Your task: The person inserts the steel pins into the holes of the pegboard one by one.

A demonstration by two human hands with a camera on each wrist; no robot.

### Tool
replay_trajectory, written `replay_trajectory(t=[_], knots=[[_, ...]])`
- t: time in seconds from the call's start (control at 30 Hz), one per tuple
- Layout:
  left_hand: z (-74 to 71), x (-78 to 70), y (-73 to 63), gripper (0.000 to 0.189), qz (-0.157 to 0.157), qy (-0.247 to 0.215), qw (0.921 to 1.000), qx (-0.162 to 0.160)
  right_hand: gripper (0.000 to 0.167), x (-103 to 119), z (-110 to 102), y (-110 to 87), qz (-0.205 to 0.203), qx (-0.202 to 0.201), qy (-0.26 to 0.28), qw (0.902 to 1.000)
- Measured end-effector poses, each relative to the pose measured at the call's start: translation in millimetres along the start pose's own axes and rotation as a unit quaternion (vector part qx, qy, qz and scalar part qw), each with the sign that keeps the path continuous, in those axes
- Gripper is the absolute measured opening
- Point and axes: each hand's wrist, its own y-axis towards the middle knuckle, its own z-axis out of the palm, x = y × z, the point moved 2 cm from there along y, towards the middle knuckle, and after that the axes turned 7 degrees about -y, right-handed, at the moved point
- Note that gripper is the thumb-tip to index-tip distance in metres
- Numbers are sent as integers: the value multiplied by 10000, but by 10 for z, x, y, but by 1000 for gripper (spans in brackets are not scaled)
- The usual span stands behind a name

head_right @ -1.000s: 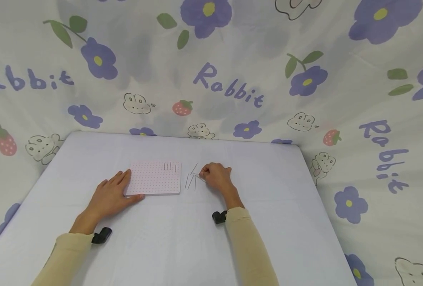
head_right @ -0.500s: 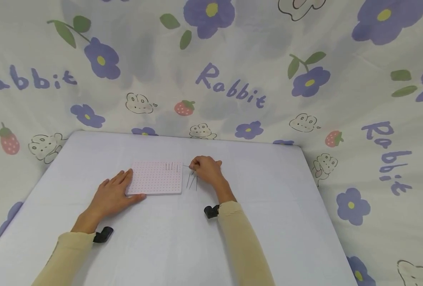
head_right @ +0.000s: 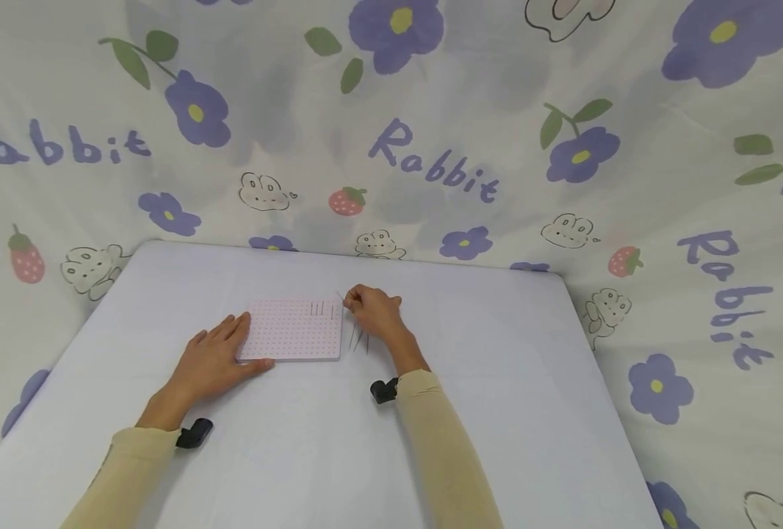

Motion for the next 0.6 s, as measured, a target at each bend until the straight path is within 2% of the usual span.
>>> replay_trajectory(t=[0.33,0.6], knots=[[-16,-19,-4,108,-19,8,10000,19,17,78,30,6,-105,70,14,9999],[9,-4,1,108,-9,22,10000,1,14,90,71,3,-351,-1,-36,9994]])
